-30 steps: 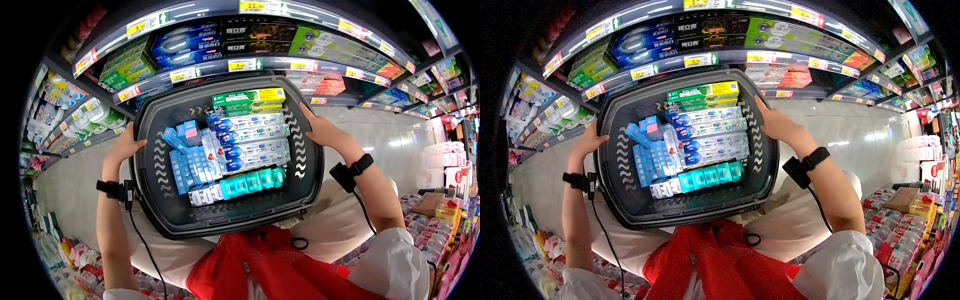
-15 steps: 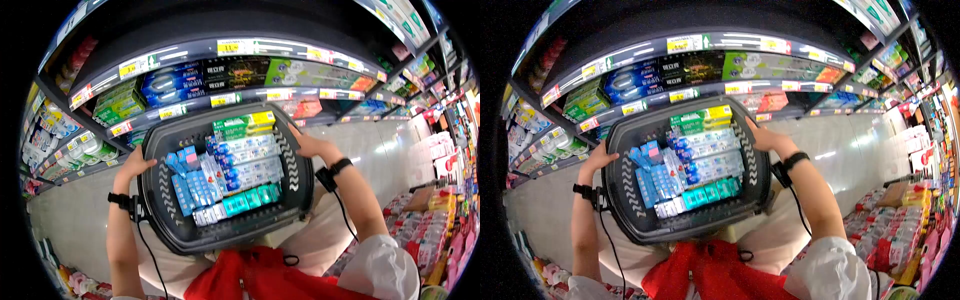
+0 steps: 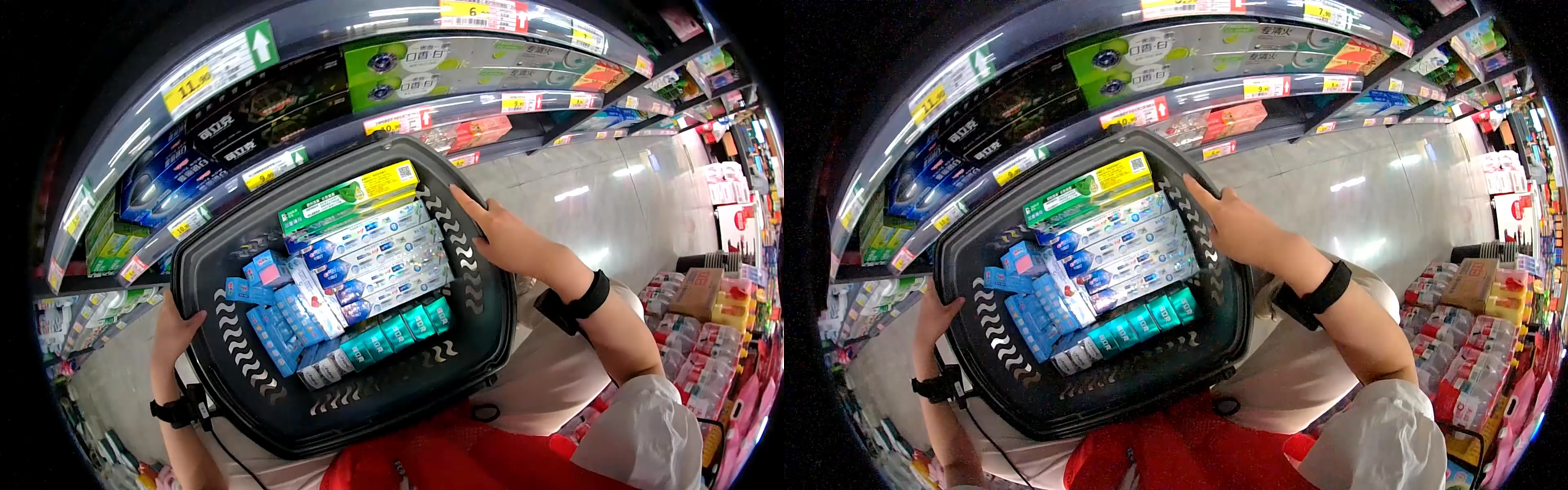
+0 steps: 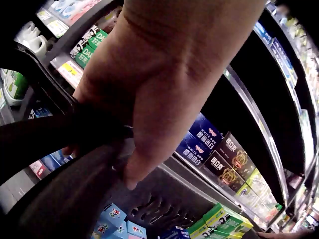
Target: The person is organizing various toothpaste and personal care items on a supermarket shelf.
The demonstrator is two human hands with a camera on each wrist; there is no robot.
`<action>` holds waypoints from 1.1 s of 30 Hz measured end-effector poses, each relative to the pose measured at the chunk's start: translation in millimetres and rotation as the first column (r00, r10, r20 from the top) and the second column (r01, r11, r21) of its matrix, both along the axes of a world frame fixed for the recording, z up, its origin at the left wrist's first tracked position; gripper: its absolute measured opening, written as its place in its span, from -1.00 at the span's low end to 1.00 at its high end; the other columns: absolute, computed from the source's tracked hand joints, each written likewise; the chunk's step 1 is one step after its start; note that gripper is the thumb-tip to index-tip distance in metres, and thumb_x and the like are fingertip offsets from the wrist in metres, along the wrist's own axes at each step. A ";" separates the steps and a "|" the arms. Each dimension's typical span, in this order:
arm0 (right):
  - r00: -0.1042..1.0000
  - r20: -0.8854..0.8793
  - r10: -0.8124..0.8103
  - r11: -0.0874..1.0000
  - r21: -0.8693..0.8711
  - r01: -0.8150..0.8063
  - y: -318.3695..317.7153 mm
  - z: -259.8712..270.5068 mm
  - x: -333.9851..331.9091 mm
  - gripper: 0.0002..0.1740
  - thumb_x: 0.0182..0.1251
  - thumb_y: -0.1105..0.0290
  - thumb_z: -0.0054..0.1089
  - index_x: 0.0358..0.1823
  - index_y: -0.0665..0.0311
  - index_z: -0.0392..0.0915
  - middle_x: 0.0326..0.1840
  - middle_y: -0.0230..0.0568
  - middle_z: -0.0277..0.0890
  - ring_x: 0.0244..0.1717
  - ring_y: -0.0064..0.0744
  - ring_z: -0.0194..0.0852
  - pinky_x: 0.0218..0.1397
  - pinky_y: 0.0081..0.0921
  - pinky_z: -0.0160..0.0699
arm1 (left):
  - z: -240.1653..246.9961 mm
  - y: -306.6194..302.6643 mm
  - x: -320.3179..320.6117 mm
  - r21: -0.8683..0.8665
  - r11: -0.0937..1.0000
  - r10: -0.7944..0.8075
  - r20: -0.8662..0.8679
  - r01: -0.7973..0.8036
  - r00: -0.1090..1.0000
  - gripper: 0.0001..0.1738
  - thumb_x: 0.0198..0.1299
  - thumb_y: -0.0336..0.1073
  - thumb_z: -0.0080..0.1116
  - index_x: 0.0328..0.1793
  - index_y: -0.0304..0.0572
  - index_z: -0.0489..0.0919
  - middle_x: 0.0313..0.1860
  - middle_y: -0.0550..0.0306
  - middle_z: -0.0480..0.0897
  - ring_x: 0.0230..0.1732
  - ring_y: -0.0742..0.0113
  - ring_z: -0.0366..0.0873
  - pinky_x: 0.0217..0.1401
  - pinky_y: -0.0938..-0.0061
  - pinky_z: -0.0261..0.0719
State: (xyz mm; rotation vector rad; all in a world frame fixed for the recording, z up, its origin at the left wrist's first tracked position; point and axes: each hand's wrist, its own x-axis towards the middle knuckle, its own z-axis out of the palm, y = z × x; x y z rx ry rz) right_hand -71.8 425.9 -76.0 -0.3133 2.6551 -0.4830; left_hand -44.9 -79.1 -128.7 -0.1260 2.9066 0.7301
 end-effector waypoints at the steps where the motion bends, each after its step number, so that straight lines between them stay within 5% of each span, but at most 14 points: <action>1: 1.000 0.002 0.009 1.000 0.015 -0.009 -2.1 3.8 0.2 -0.11 0.10 0.56 0.01 0.42 -0.03 -0.25 -0.22 0.25 0.30 -0.23 0.19 0.37 -0.10 -0.17 0.36 | 1.9 -1.8 0.6 -0.022 1.000 -0.022 0.010 0.022 1.000 -0.39 -0.12 -0.36 0.28 0.07 -0.41 0.28 -0.14 -0.26 0.53 -0.09 -0.12 0.49 -0.05 0.28 0.43; 8: 1.000 0.025 -0.011 1.000 0.011 0.011 2.6 -5.0 -3.0 -0.11 0.08 0.56 0.01 0.42 -0.02 -0.24 -0.23 0.21 0.30 -0.26 0.18 0.38 -0.12 -0.18 0.38 | 0.4 1.6 -5.7 -0.049 0.999 0.005 0.058 -0.002 0.998 -0.40 -0.14 -0.38 0.29 0.03 -0.41 0.28 -0.17 -0.27 0.53 -0.12 -0.12 0.50 -0.09 0.28 0.45; 10: 0.999 -0.040 0.023 1.000 -0.005 -0.023 4.6 -6.4 -2.9 -0.14 0.06 0.55 -0.02 0.41 0.01 -0.18 -0.21 0.25 0.32 -0.31 0.21 0.44 -0.22 -0.13 0.48 | 10.5 12.4 -5.2 0.123 0.992 0.024 0.102 -0.037 0.994 -0.41 -0.14 -0.37 0.29 0.00 -0.42 0.27 -0.20 -0.29 0.53 -0.14 -0.15 0.51 -0.12 0.27 0.45; 17: 0.998 -0.018 0.056 0.998 -0.022 -0.057 1.2 1.1 -9.3 -0.11 0.05 0.54 0.01 0.41 0.02 -0.22 -0.21 0.27 0.32 -0.32 0.23 0.44 -0.22 -0.13 0.48 | 1.8 8.1 -0.1 0.052 0.998 0.016 0.020 -0.017 1.000 -0.44 -0.13 -0.34 0.29 -0.06 -0.44 0.26 -0.24 -0.32 0.53 -0.17 -0.20 0.50 -0.15 0.24 0.44; 23: 0.993 0.110 0.053 0.989 0.129 -0.067 -7.5 15.3 -14.0 -0.04 0.07 0.53 0.06 0.42 0.09 -0.36 -0.23 0.25 0.31 -0.23 0.20 0.40 -0.11 -0.15 0.39 | -5.4 2.7 1.6 0.080 0.996 0.044 0.045 -0.047 0.998 -0.47 -0.11 -0.35 0.26 -0.05 -0.38 0.27 -0.22 -0.32 0.52 -0.13 -0.19 0.49 -0.13 0.22 0.42; 33: 0.989 0.105 0.104 0.985 0.123 -0.117 -5.0 18.9 -7.5 -0.03 0.09 0.45 0.07 0.41 0.16 -0.42 -0.18 0.34 0.34 -0.16 0.23 0.39 -0.05 -0.13 0.37 | -32.1 -19.1 3.6 0.046 0.999 0.027 -0.044 -0.025 0.999 -0.22 -0.08 -0.35 0.24 0.27 -0.34 0.12 0.02 -0.33 0.44 0.05 -0.17 0.41 0.08 0.23 0.35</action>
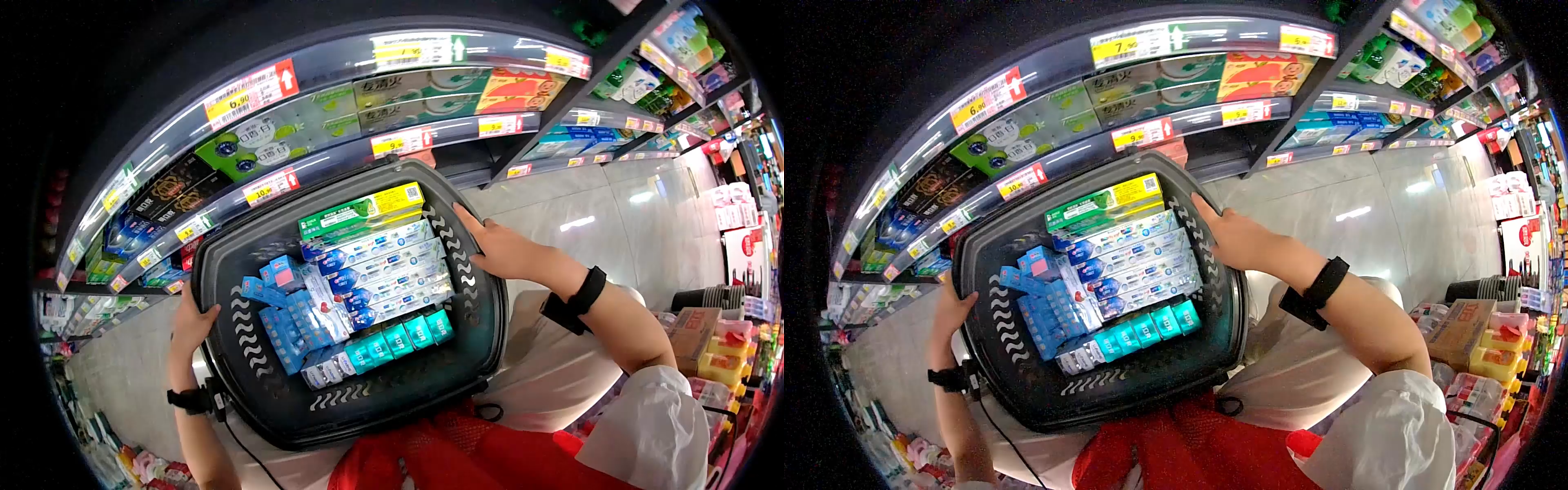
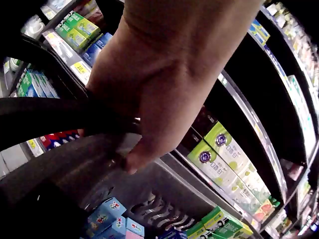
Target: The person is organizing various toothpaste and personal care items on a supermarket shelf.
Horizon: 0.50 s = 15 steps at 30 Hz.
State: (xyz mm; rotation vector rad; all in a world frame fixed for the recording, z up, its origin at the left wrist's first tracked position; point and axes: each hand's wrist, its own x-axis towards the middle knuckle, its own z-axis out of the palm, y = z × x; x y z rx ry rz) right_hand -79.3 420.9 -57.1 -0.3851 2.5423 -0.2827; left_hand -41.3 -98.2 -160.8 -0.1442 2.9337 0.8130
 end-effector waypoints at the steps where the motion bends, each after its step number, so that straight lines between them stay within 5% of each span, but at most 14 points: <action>1: 1.000 0.011 -0.004 1.000 0.001 0.004 -1.1 0.7 1.8 -0.03 0.09 0.43 0.07 0.40 0.20 -0.43 -0.17 0.35 0.34 -0.15 0.23 0.39 -0.04 -0.14 0.38 | -10.8 -6.7 -3.3 -0.041 0.999 -0.011 -0.025 0.010 1.000 -0.20 -0.07 -0.35 0.24 0.29 -0.34 0.10 0.07 -0.34 0.40 0.10 -0.16 0.38 0.12 0.23 0.32; 7: 1.000 -0.010 -0.029 0.999 0.043 0.029 -11.4 3.4 14.5 0.02 0.10 0.41 0.10 0.40 0.15 -0.50 -0.15 0.49 0.33 -0.09 0.28 0.36 0.02 -0.16 0.34 | -33.0 -18.5 -38.2 0.017 0.999 -0.040 0.067 0.039 0.997 -0.10 -0.04 -0.27 0.25 0.35 -0.39 -0.02 0.18 -0.36 0.31 0.25 -0.13 0.25 0.24 0.29 0.21; 12: 0.985 0.023 -0.169 0.954 0.256 0.158 -36.4 15.1 18.5 0.05 0.06 0.46 0.10 0.40 0.13 -0.53 -0.04 0.35 0.36 0.01 0.17 0.35 0.07 -0.20 0.34 | 6.0 -8.2 -56.8 0.188 0.971 -0.194 0.270 0.146 0.943 -0.22 -0.03 -0.24 0.26 0.22 -0.46 0.10 0.13 -0.28 0.36 0.20 -0.03 0.31 0.21 0.35 0.25; 15: 0.980 0.005 -0.197 0.966 0.170 0.193 -34.6 7.6 17.9 0.06 0.04 0.49 0.11 0.41 0.10 -0.51 0.01 0.30 0.35 0.04 0.13 0.34 0.09 -0.24 0.32 | 17.3 -4.1 -55.9 0.130 0.975 -0.208 0.265 0.179 0.942 -0.17 -0.02 -0.22 0.25 0.26 -0.49 0.06 0.16 -0.33 0.33 0.23 -0.04 0.28 0.24 0.37 0.23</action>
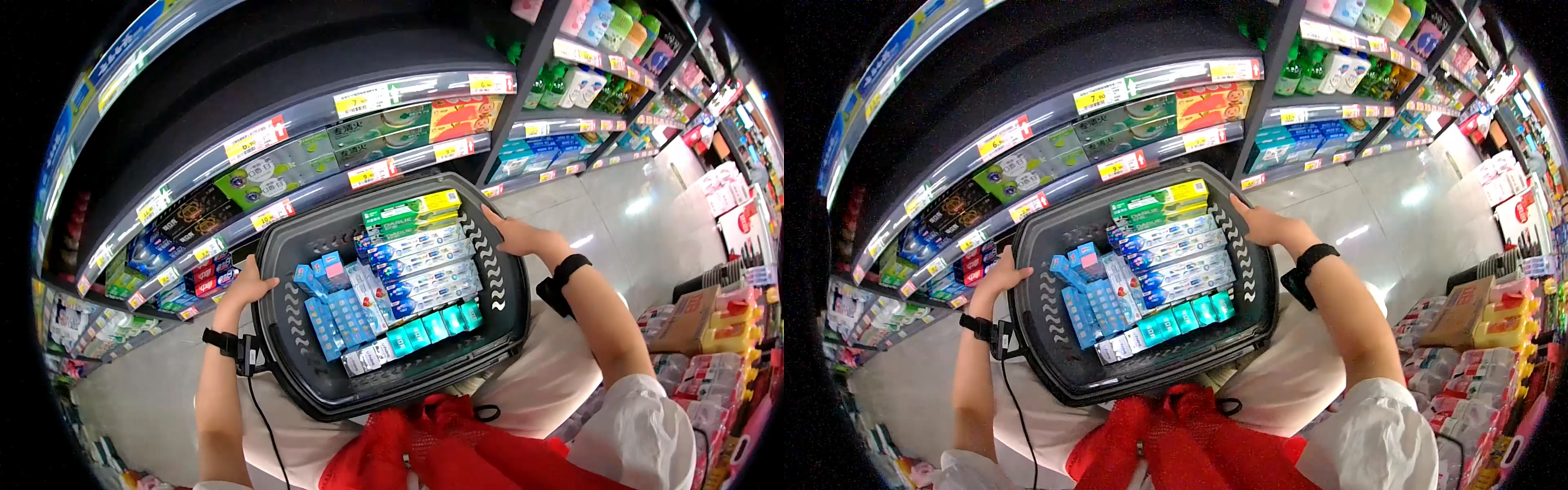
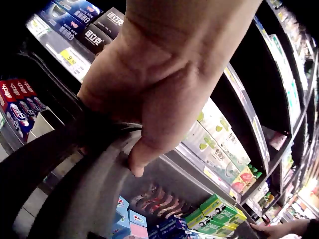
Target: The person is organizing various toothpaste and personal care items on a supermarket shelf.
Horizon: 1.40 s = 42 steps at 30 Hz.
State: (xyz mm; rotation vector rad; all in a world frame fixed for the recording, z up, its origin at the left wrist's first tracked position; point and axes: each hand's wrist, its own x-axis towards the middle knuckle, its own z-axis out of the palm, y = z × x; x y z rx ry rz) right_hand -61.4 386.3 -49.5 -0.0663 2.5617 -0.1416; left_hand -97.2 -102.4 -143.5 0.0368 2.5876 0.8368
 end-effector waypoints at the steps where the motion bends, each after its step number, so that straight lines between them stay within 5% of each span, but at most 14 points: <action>1: 1.000 0.002 -0.024 0.999 -0.022 0.025 -0.4 -0.1 0.7 0.05 0.03 0.52 0.09 0.41 0.08 -0.49 0.04 0.25 0.35 0.07 0.12 0.32 0.12 -0.27 0.31 | -27.2 -11.9 -4.9 0.024 0.998 -0.056 -0.076 0.058 0.996 -0.09 0.02 -0.12 0.21 0.31 -0.54 -0.02 0.22 -0.41 0.25 0.28 -0.08 0.22 0.28 0.35 0.20; 4: 0.992 -0.117 0.054 0.998 -0.030 -0.058 0.9 -3.9 6.3 0.00 0.03 0.48 0.00 0.42 0.09 -0.45 0.00 0.27 0.39 0.00 0.14 0.38 0.06 -0.23 0.35 | -26.5 -12.3 -5.9 -0.070 0.996 -0.060 -0.015 0.058 0.998 -0.02 0.06 -0.01 0.14 0.34 -0.59 -0.11 0.27 -0.47 0.14 0.32 -0.10 0.15 0.32 0.33 0.15; 14: 0.980 0.079 -0.183 0.983 0.030 0.181 -14.0 8.2 3.2 0.11 0.03 0.52 0.15 0.41 -0.10 -0.53 0.18 0.16 0.27 0.15 0.02 0.30 0.15 -0.29 0.29 | -5.3 -5.9 -16.0 -0.166 0.971 -0.156 0.105 0.172 0.982 -0.08 0.16 0.04 0.00 0.31 -0.66 -0.07 0.22 -0.52 0.19 0.27 -0.16 0.20 0.28 0.29 0.22; 18: 0.974 0.153 -0.166 0.984 0.088 0.154 -11.9 7.7 -9.1 0.06 0.05 0.51 0.11 0.42 -0.05 -0.48 -0.03 0.19 0.43 -0.02 0.05 0.42 0.00 -0.27 0.37 | -0.8 -7.5 -16.0 -0.125 0.980 -0.147 0.089 0.157 0.985 -0.15 0.22 0.03 -0.09 0.31 -0.64 -0.06 0.28 -0.50 0.11 0.35 -0.12 0.08 0.34 0.32 0.12; 20: 0.998 -0.053 0.013 1.000 0.028 -0.012 4.3 -9.4 -10.4 0.00 0.04 0.49 0.02 0.42 -0.01 -0.44 -0.27 0.24 0.49 -0.23 0.09 0.49 -0.23 -0.15 0.43 | -11.3 -12.7 -19.8 -0.153 0.977 -0.144 0.057 0.151 0.988 -0.23 0.24 -0.03 -0.10 0.31 -0.56 -0.02 0.27 -0.46 0.17 0.32 -0.11 0.14 0.30 0.31 0.16; 23: 1.000 0.020 -0.007 1.000 -0.012 0.007 7.1 1.4 -12.8 -0.05 0.04 0.49 -0.03 0.42 0.03 -0.40 -0.20 0.28 0.47 -0.15 0.14 0.47 -0.11 -0.15 0.40 | 4.2 -6.6 -17.4 -0.021 0.986 -0.164 0.064 0.165 0.984 -0.37 0.24 -0.18 -0.08 0.32 -0.37 0.02 0.19 -0.35 0.32 0.22 -0.10 0.29 0.21 0.30 0.25; 24: 0.999 0.028 0.023 0.999 -0.041 -0.022 5.0 5.8 -13.5 -0.05 0.04 0.48 -0.04 0.42 0.03 -0.40 -0.18 0.27 0.47 -0.13 0.13 0.46 -0.07 -0.17 0.39 | 21.8 1.6 -19.8 -0.061 0.982 -0.161 0.239 0.180 0.958 -0.20 0.27 -0.02 -0.16 0.36 -0.54 -0.13 0.36 -0.36 0.02 0.41 -0.02 -0.02 0.38 0.36 0.01; 30: 0.996 0.088 0.025 0.998 -0.057 -0.020 -3.7 15.5 -26.7 -0.02 0.06 0.44 0.06 0.42 -0.01 -0.39 -0.20 0.26 0.47 -0.19 0.09 0.48 -0.11 -0.22 0.39 | -4.8 -15.5 -14.9 -0.007 0.982 -0.188 0.026 0.188 0.982 -0.31 0.26 -0.07 -0.12 0.32 -0.46 0.01 0.27 -0.42 0.18 0.31 -0.10 0.16 0.26 0.29 0.19; 32: 0.996 0.082 0.029 0.999 -0.037 -0.026 -3.7 15.7 -29.0 -0.02 0.08 0.51 0.06 0.42 -0.07 -0.39 -0.22 0.22 0.49 -0.28 0.05 0.50 -0.18 -0.21 0.43 | 3.6 -8.5 -7.4 -0.191 0.975 -0.117 0.011 0.117 0.993 -0.35 0.25 -0.11 -0.09 0.30 -0.42 0.04 0.21 -0.43 0.26 0.26 -0.13 0.22 0.21 0.25 0.24; 36: 0.987 0.152 -0.054 0.996 -0.066 0.065 -16.3 31.1 -31.6 -0.02 0.08 0.53 0.09 0.42 -0.16 -0.34 -0.21 0.21 0.48 -0.41 -0.10 0.52 -0.39 -0.31 0.52 | -17.3 -13.5 -7.6 -0.025 0.992 -0.123 -0.133 0.121 0.983 -0.42 0.18 -0.28 -0.03 0.26 -0.38 0.10 0.12 -0.41 0.34 0.18 -0.19 0.29 0.17 0.21 0.26; 42: 0.989 0.142 -0.041 0.994 -0.091 0.054 -7.4 18.4 -37.7 -0.01 0.07 0.55 0.09 0.42 -0.19 -0.32 -0.16 0.21 0.47 -0.40 -0.10 0.52 -0.43 -0.32 0.56 | -21.4 -12.3 -8.8 -0.093 0.993 -0.083 -0.050 0.078 0.995 -0.45 0.21 -0.22 -0.05 0.21 -0.43 0.13 0.05 -0.45 0.39 0.11 -0.22 0.34 0.13 0.20 0.30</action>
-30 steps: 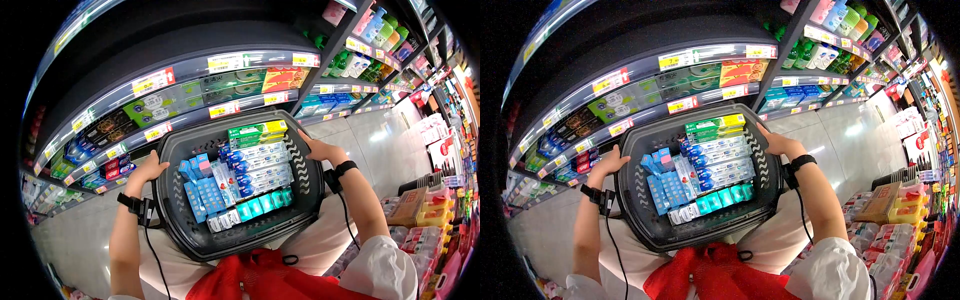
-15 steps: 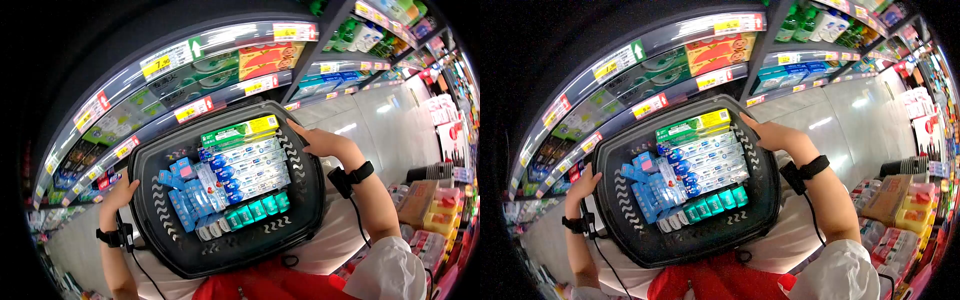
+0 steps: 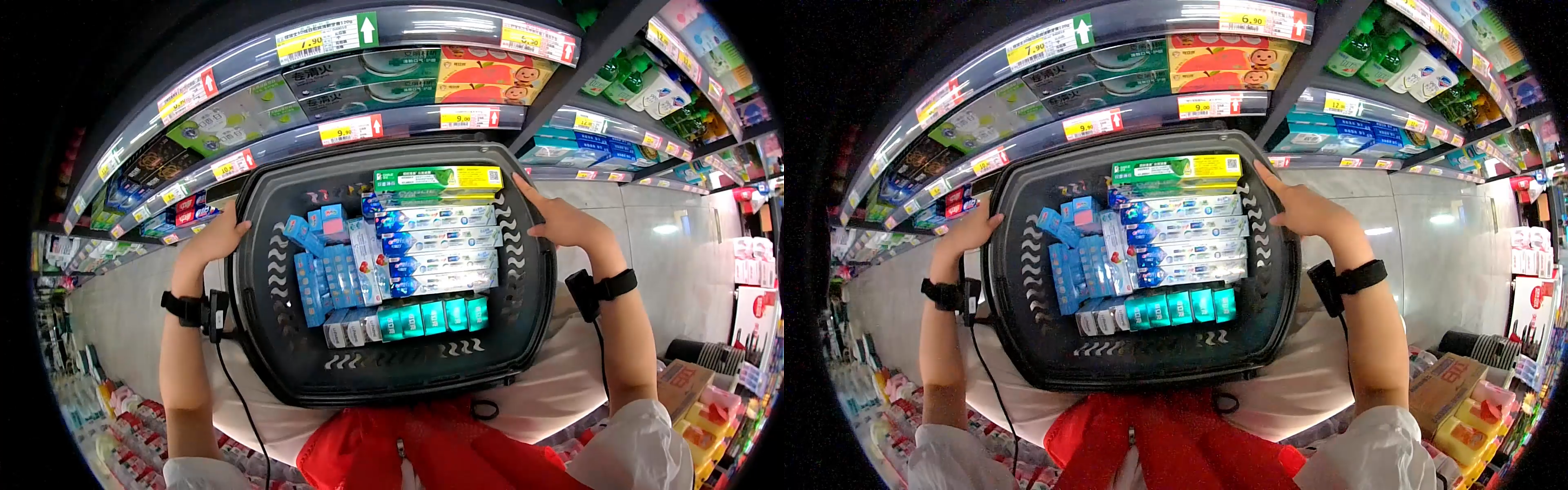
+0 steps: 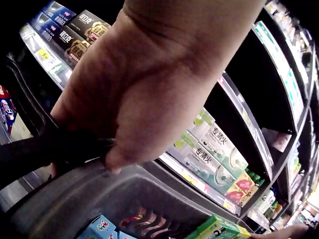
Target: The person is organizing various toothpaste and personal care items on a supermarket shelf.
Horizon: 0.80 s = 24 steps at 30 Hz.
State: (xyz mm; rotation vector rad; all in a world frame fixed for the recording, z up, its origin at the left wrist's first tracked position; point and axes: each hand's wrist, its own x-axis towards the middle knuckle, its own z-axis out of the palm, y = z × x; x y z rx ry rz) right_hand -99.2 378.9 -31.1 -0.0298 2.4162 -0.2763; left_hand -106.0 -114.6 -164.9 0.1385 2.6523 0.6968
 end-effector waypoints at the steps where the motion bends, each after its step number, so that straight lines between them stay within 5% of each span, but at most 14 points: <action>1: 0.998 -0.049 0.035 0.999 -0.011 -0.036 5.1 -6.0 0.0 -0.01 0.07 0.54 0.09 0.42 -0.19 -0.33 -0.15 0.21 0.47 -0.40 -0.09 0.52 -0.42 -0.33 0.57 | -6.0 -4.8 -2.8 0.001 1.000 0.004 0.004 -0.004 1.000 -0.45 0.21 -0.22 -0.05 0.21 -0.43 0.13 0.05 -0.45 0.39 0.11 -0.22 0.34 0.13 0.20 0.30; 4: 0.991 -0.116 0.065 0.998 -0.008 -0.067 -0.7 -5.8 3.7 0.00 0.06 0.55 0.10 0.41 -0.20 -0.33 -0.16 0.19 0.47 -0.38 -0.07 0.52 -0.43 -0.35 0.59 | -17.3 -14.5 -12.5 -0.013 0.994 -0.113 -0.074 0.113 0.991 -0.43 0.20 -0.21 -0.03 0.22 -0.44 0.12 0.08 -0.43 0.37 0.14 -0.20 0.33 0.15 0.21 0.30; 6: 0.997 -0.077 0.018 0.998 0.061 -0.013 -6.2 -2.2 4.3 0.00 0.06 0.55 0.10 0.41 -0.20 -0.33 -0.17 0.19 0.48 -0.37 -0.06 0.53 -0.44 -0.34 0.60 | 6.1 0.1 -11.6 -0.162 0.985 -0.050 0.089 0.064 0.995 -0.42 0.19 -0.18 -0.01 0.20 -0.44 0.16 0.13 -0.39 0.33 0.17 -0.17 0.30 0.17 0.23 0.29; 8: 0.995 -0.099 0.033 0.998 0.061 -0.027 -11.7 1.6 4.2 -0.01 0.05 0.55 0.06 0.41 -0.19 -0.34 -0.18 0.21 0.48 -0.36 -0.05 0.53 -0.49 -0.32 0.58 | 13.3 15.4 -3.2 -0.158 0.976 -0.203 -0.390 0.153 0.898 -0.50 0.09 -0.27 0.07 0.13 -0.35 0.26 0.03 -0.23 0.40 0.08 -0.11 0.37 0.13 0.25 0.33; 10: 1.000 -0.016 -0.009 0.976 0.217 0.012 -24.4 13.2 3.6 -0.06 0.04 0.57 -0.02 0.42 -0.11 -0.29 -0.15 0.22 0.47 -0.33 0.00 0.53 -0.38 -0.26 0.57 | 47.7 50.0 5.7 -0.035 0.964 -0.240 -0.549 0.265 0.801 -0.62 0.06 -0.38 0.07 0.04 -0.30 0.35 -0.06 -0.14 0.43 0.03 -0.10 0.39 0.10 0.28 0.34; 11: 0.992 -0.099 0.081 0.977 0.203 -0.060 -19.7 11.1 3.9 -0.14 0.02 0.57 -0.09 0.40 0.00 -0.17 -0.10 0.24 0.45 -0.19 0.07 0.50 -0.15 -0.20 0.51 | 53.6 64.8 7.9 0.043 0.944 -0.269 -0.478 0.328 0.836 -0.65 0.07 -0.39 0.06 0.01 -0.28 0.38 -0.08 -0.12 0.44 0.02 -0.07 0.40 0.08 0.28 0.35; 12: 0.992 -0.106 0.067 0.979 0.200 -0.045 -12.8 2.2 -0.6 -0.14 0.02 0.57 -0.09 0.40 0.00 -0.17 -0.10 0.24 0.45 -0.19 0.07 0.50 -0.15 -0.20 0.51 | 54.4 74.4 8.6 0.123 0.917 -0.303 -0.405 0.380 0.863 -0.68 0.07 -0.39 0.05 -0.01 -0.26 0.40 -0.10 -0.09 0.45 0.01 -0.05 0.41 0.07 0.29 0.36; 14: 0.952 -0.208 0.223 0.948 0.273 -0.163 -1.7 -12.8 -8.7 -0.14 0.06 0.54 0.01 0.41 0.05 -0.17 0.04 0.17 0.39 -0.08 0.04 0.46 -0.05 -0.23 0.42 | 24.5 83.0 3.5 -0.020 0.855 -0.500 -0.297 0.518 0.813 -0.67 0.08 -0.38 0.03 0.01 -0.25 0.41 -0.05 -0.06 0.44 0.02 -0.02 0.42 0.03 0.23 0.39; 16: 0.942 -0.262 0.211 0.950 0.283 -0.134 -9.3 -14.6 -7.0 -0.19 0.05 0.55 -0.05 0.39 0.13 -0.11 0.01 0.19 0.40 -0.07 0.06 0.45 -0.05 -0.22 0.42 | 4.4 89.6 -1.7 -0.154 0.852 -0.514 -0.057 0.501 0.856 -0.57 0.07 -0.33 0.06 0.11 -0.19 0.38 0.04 -0.11 0.42 0.03 -0.11 0.41 0.05 0.19 0.41; 19: 0.936 -0.298 0.186 0.947 0.309 -0.090 -14.1 -12.3 -2.1 -0.20 0.01 0.61 -0.20 0.38 0.12 -0.09 -0.09 0.22 0.44 -0.10 0.09 0.45 -0.05 -0.17 0.41 | -23.4 87.1 -17.1 -0.214 0.831 -0.518 0.044 0.514 0.855 -0.46 0.06 -0.31 0.09 0.22 -0.17 0.30 0.14 -0.20 0.34 0.07 -0.16 0.39 0.09 0.20 0.40; 20: 0.960 -0.243 0.136 0.940 0.339 -0.047 -32.8 5.7 5.9 -0.43 0.25 0.46 -0.36 0.35 0.10 0.01 0.03 0.15 0.40 0.05 0.01 0.40 0.04 -0.18 0.40 | -14.6 88.6 -17.6 -0.233 0.817 -0.515 0.112 0.527 0.850 -0.38 0.04 -0.29 0.11 0.28 -0.13 0.24 0.24 -0.24 0.23 0.10 -0.18 0.37 0.11 0.21 0.40; 24: 0.955 -0.251 0.156 0.920 0.388 -0.049 -35.2 3.9 6.5 -0.40 0.23 0.46 -0.28 0.36 0.11 0.00 -0.01 0.10 0.44 -0.01 -0.02 0.45 0.00 -0.19 0.43 | -5.0 89.6 -27.6 -0.155 0.857 -0.441 0.276 0.492 0.854 -0.24 -0.08 -0.32 0.23 0.31 -0.08 0.18 0.32 -0.20 0.11 0.11 -0.16 0.37 0.10 0.22 0.42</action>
